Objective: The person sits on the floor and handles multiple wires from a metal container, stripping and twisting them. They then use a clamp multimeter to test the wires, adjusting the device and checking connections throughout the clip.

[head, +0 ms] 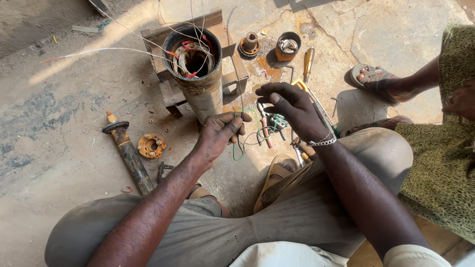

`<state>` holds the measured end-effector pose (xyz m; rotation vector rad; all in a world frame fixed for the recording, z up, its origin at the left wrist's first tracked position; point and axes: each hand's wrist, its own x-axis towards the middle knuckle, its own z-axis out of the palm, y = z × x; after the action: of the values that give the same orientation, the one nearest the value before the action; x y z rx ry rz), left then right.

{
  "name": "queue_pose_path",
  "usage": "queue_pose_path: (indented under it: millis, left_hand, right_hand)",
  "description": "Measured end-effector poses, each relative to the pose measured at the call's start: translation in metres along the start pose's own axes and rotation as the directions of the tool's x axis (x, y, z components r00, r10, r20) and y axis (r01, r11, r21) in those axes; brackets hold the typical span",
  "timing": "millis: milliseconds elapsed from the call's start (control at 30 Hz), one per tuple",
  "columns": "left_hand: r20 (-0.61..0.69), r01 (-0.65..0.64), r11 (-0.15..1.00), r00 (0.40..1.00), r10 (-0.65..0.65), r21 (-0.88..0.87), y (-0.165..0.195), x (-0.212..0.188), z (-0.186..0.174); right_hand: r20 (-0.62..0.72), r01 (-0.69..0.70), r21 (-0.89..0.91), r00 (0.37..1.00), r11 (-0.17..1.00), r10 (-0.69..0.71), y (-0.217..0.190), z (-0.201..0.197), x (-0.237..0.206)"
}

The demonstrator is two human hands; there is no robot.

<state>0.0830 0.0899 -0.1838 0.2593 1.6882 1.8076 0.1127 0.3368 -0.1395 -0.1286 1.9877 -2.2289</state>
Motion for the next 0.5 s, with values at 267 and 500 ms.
queue_pose_path:
  millis: [267,500]
  left_hand:
    - [0.025,-0.027,0.950,0.999,0.020,0.312,-0.009,-0.011,0.032]
    - [-0.102,-0.124,0.947,0.982,0.161,0.297,0.021,-0.008,-0.001]
  right_hand:
    - [-0.131,0.129,0.063,0.984,0.990,-0.120,0.013,0.008,-0.005]
    - [0.355,0.089,-0.575,0.923,0.813,0.150,0.017,0.024,-0.009]
